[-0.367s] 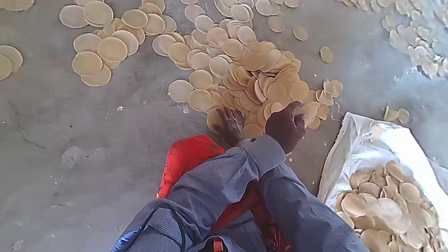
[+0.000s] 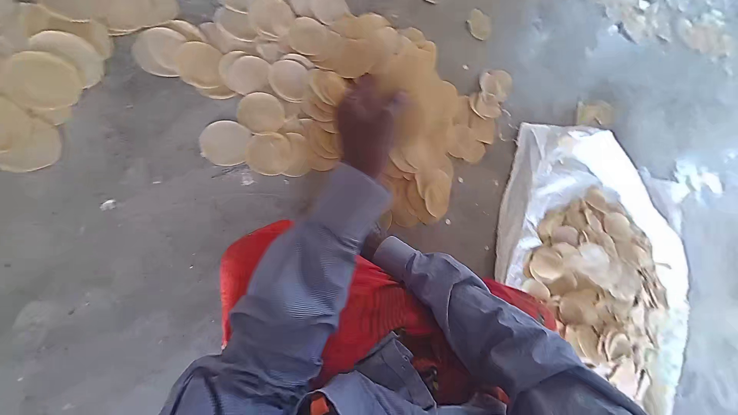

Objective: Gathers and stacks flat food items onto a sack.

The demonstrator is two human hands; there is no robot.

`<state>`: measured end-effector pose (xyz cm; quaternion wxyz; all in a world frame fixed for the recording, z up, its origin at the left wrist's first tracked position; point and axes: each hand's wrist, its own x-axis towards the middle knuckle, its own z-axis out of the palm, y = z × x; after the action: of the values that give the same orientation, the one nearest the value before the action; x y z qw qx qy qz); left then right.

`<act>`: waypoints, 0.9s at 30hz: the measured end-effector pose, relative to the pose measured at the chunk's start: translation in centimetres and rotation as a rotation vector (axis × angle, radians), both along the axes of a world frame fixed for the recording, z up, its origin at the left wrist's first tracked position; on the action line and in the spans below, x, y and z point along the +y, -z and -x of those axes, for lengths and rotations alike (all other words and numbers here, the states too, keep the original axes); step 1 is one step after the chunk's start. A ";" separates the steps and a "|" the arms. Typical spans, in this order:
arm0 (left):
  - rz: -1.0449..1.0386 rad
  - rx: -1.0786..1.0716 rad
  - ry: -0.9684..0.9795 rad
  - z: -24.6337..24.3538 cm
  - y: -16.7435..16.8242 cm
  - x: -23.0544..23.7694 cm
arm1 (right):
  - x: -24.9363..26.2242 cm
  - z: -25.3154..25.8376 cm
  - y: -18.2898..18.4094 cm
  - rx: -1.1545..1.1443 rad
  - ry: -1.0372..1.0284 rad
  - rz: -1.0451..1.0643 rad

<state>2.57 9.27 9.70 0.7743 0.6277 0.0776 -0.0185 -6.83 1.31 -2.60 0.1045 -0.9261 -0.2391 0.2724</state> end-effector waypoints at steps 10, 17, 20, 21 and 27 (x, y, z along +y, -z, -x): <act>-0.271 0.178 0.211 -0.1 1.4 1.3 | -14.9 7.7 1.1 0.059 0.353 0.067; -1.046 0.203 0.936 0.7 6.4 -4.1 | -21.9 8.7 -0.6 -0.095 1.238 -0.001; -1.313 0.073 1.021 1.8 9.3 -5.4 | -23.1 7.6 0.2 0.034 1.334 0.089; -1.362 0.040 1.033 2.2 10.0 -5.7 | -23.2 7.3 0.7 0.061 1.316 0.120; -1.413 0.023 0.994 2.3 12.4 -6.7 | -22.4 6.6 1.7 0.107 1.227 0.070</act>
<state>0.27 2.62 -2.68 0.1039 0.9229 -0.2051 -0.3088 -13.46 -21.08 -4.31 0.2234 -0.8828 0.3519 0.2166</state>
